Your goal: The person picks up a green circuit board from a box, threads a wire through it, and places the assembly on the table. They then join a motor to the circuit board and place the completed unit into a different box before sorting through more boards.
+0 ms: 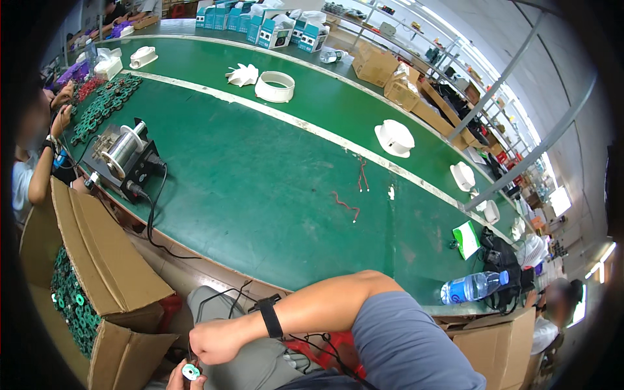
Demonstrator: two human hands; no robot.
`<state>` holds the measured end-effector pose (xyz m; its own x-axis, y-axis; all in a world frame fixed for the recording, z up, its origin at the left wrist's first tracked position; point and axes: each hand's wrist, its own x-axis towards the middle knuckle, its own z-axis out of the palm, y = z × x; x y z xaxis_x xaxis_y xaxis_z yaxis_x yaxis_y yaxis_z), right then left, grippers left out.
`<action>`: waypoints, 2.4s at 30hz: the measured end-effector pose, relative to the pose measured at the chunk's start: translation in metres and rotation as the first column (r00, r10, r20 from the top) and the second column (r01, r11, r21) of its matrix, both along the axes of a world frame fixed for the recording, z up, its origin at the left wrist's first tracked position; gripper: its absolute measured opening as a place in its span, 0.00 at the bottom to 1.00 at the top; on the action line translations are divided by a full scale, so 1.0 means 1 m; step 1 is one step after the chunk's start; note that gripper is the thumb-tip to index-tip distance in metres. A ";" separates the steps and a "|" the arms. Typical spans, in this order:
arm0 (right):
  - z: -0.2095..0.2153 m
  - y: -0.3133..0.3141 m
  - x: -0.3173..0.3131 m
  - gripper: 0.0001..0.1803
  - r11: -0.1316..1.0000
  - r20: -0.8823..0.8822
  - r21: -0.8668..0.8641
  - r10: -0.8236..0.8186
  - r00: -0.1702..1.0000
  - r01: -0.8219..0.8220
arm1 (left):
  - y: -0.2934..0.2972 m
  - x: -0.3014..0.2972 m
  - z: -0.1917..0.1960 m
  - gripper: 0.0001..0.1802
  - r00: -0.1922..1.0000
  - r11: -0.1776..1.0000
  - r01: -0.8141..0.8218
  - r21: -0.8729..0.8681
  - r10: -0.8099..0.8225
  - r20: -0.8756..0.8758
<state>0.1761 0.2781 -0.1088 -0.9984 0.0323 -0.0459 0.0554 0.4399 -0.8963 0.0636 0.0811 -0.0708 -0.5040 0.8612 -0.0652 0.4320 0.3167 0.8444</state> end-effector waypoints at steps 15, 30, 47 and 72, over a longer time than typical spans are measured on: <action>0.031 0.000 -0.004 0.10 0.910 -0.034 -0.413 0.031 0.999 -0.042 | -0.006 -0.002 -0.005 0.17 0.994 0.998 0.056 0.016 -0.055 -0.100; 0.027 -0.008 0.000 0.11 0.955 -0.058 -0.288 0.057 0.997 -0.071 | -0.003 0.005 0.003 0.17 0.988 0.998 0.060 0.033 -0.054 -0.143; 0.018 0.006 -0.013 0.10 0.996 -0.072 -0.082 0.022 0.997 -0.028 | 0.012 -0.006 0.022 0.17 0.999 0.999 0.012 0.030 -0.011 -0.049; 0.050 0.016 -0.041 0.12 0.979 -0.033 -0.176 0.097 0.995 -0.102 | 0.021 -0.039 0.022 0.18 0.993 0.995 0.098 0.028 -0.095 -0.076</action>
<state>0.1347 0.2939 -0.0588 -0.9971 -0.0737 -0.0184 -0.0027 0.2766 -0.9610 0.0243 0.1019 -0.0487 -0.4209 0.9071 -0.0027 0.5211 0.2442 0.8178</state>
